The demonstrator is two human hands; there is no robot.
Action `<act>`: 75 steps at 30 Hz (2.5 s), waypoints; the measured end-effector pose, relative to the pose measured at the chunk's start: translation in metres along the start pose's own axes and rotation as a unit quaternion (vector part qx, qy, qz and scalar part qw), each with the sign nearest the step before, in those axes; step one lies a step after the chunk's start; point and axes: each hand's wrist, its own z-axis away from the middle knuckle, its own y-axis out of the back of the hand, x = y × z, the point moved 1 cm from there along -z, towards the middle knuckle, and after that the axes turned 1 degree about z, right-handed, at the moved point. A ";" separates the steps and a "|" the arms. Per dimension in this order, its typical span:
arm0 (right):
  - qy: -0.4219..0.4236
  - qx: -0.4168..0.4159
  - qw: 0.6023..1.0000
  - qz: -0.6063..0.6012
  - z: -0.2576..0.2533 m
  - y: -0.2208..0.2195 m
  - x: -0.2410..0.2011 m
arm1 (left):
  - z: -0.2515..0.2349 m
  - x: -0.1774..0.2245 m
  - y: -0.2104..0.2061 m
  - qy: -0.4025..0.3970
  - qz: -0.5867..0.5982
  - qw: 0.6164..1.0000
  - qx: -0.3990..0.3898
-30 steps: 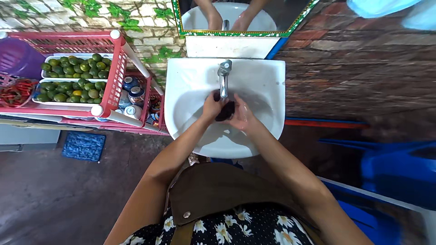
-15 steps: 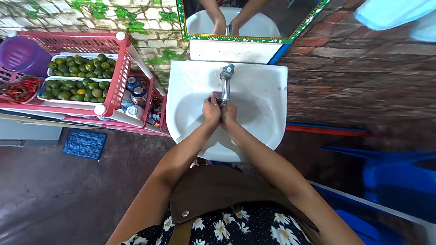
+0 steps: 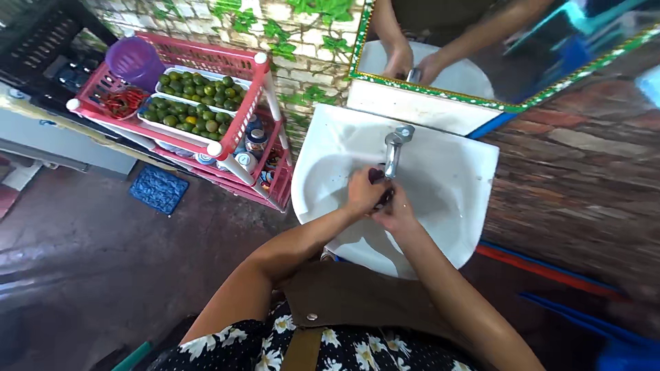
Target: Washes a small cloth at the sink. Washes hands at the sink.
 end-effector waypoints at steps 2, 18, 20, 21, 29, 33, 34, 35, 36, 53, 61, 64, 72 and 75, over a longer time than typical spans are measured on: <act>0.053 -0.001 0.998 -0.026 -0.005 -0.006 -0.003 | 0.004 -0.003 -0.003 0.016 0.030 0.999 0.017; 0.304 0.131 0.921 0.206 -0.032 -0.010 0.014 | -0.011 -0.016 -0.028 0.196 0.255 0.941 0.102; 0.290 0.087 0.917 0.260 -0.032 0.000 0.010 | -0.011 -0.017 -0.029 0.228 0.287 0.926 0.090; 0.263 0.039 0.913 0.310 -0.028 0.006 0.002 | -0.010 -0.016 -0.026 0.240 0.301 0.920 0.078; 0.399 -0.008 0.579 0.711 0.042 0.030 -0.115 | -0.003 0.006 0.015 0.053 0.012 0.993 -0.109; 0.529 -0.060 0.465 0.707 0.038 -0.003 -0.139 | -0.023 -0.003 0.005 -0.027 -0.068 0.987 -0.140; 0.538 -0.080 0.446 0.711 0.032 -0.007 -0.140 | -0.023 -0.004 0.005 -0.043 -0.068 0.987 -0.140; 0.539 -0.099 0.431 0.717 0.027 -0.011 -0.140 | -0.021 -0.003 0.006 -0.057 -0.062 0.987 -0.140; 0.542 -0.112 0.416 0.722 0.022 -0.015 -0.141 | -0.017 -0.001 0.007 -0.065 -0.053 0.987 -0.140; 0.459 0.018 0.666 0.588 0.020 0.001 -0.110 | 0.011 -0.021 0.042 -0.176 0.040 0.981 0.077; 0.045 -0.104 0.993 -0.019 0.031 0.022 0.030 | 0.054 -0.024 0.024 -0.408 -0.021 0.910 -0.073; 0.083 -0.113 0.982 -0.125 0.016 0.021 0.035 | 0.064 -0.027 0.008 -0.362 0.061 0.921 -0.129; 0.253 0.084 0.964 -0.014 0.013 -0.002 0.033 | 0.043 -0.022 -0.017 0.107 0.430 0.881 0.169; 0.304 0.077 0.949 0.016 0.009 -0.006 0.034 | 0.031 -0.020 -0.018 0.178 0.453 0.854 0.182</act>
